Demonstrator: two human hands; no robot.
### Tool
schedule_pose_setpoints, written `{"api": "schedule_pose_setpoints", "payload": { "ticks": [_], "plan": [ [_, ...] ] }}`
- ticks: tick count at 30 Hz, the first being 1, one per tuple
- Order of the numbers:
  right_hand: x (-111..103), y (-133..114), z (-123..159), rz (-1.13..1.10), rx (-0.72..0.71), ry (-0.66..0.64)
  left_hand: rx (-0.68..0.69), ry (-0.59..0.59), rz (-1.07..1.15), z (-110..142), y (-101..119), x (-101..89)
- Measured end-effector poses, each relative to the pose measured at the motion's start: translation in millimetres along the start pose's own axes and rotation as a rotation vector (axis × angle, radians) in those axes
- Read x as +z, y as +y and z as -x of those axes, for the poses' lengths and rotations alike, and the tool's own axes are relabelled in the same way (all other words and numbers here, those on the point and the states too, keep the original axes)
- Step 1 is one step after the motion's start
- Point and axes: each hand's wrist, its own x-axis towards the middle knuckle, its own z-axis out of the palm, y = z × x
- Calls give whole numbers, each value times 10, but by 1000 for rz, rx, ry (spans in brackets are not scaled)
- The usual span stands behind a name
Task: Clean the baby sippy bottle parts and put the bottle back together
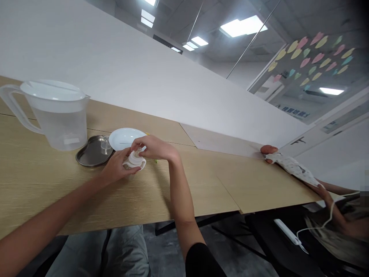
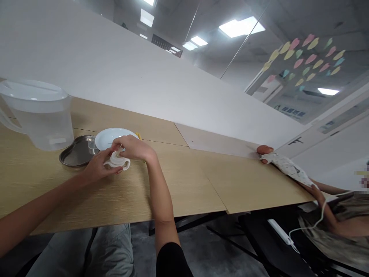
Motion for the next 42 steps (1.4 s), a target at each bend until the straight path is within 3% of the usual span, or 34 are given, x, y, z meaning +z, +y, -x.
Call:
{"api": "schedule_pose_setpoints", "payload": {
  "ticks": [6, 13, 20, 24, 28, 35, 42],
  "plan": [
    [26, -169, 6, 146, 64, -7, -6, -3, 20, -5, -5, 1],
    [118, -346, -46, 418, 303, 60, -31, 7, 50, -7, -34, 25],
    [147, -351, -59, 432, 343, 61, -82, -32, 98, -16, 8, -28],
    [126, -304, 0, 419, 284, 107, -97, -45, 122, -17, 14, -42],
    [171, -279, -31, 397, 193, 0, -177, -39, 125, -29, 29, -48],
    [419, -309, -325, 514, 461, 151, -180, -104, 94, -41, 88, -64],
    [233, -340, -105, 473, 376, 73, -175, -126, 141, -43, 139, -84]
  ]
}}
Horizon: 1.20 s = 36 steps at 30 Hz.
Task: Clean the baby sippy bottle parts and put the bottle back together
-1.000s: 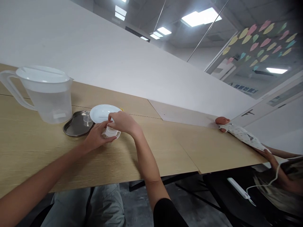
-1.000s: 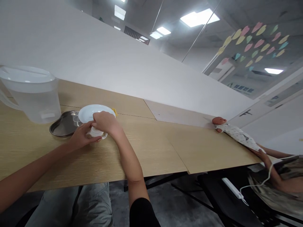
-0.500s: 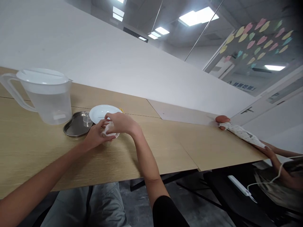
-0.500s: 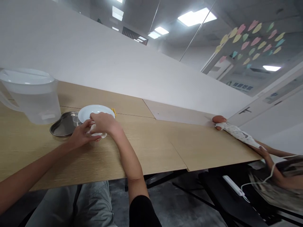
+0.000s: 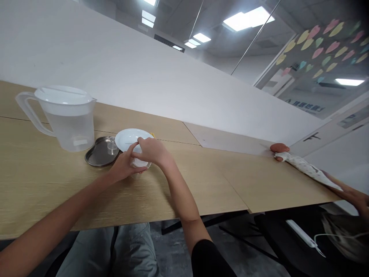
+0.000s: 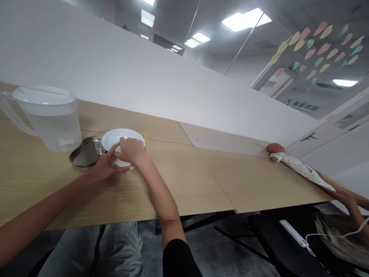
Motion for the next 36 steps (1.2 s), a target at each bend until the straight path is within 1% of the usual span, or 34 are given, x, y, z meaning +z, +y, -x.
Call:
{"api": "schedule_pose_setpoints", "payload": {
  "ticks": [2, 4, 6, 9, 10, 12, 14, 17, 21, 23, 29, 31, 33, 34, 35, 36],
  "plan": [
    [-55, 29, 74, -30, -86, -57, -13, -24, 1, 4, 12, -4],
    [-54, 1, 101, -33, -129, -87, -20, -37, 1, 2, 11, -1],
    [9, -77, 70, -6, -72, -69, 0, -32, 6, -9, -10, 9],
    [153, -211, -46, 33, 105, 13, 61, -9, 26, -33, -61, 30],
    [189, -237, -85, 39, 144, 35, 71, -2, 26, -39, -74, 35],
    [216, -245, -136, 41, 169, 43, 72, 6, 10, -42, -83, 40],
    [180, -196, -133, 36, 140, 19, 65, 5, -7, -35, -71, 36],
    [57, -69, -49, 31, 71, -12, 44, -13, -7, -18, -38, 25],
    [-58, 47, 83, -23, -105, -86, 11, -39, -13, -9, -13, 19],
    [-55, 37, 110, -30, -146, -114, 13, -45, -3, -9, -10, 20],
    [-3, -139, 69, -7, -22, -69, 59, -28, 31, -29, -60, 31],
    [-9, -126, 176, -40, 12, -6, 78, -27, -3, -44, -92, 32],
    [51, -72, 448, -111, 52, 125, 77, -21, -57, -55, -108, 30],
    [135, -48, 645, -154, 86, 213, 68, -12, -79, -58, -108, 28],
    [269, -38, 872, -194, 133, 286, 58, -1, -94, -59, -102, 27],
    [456, -49, 1115, -224, 208, 342, 49, 12, -102, -59, -94, 25]
  ]
}}
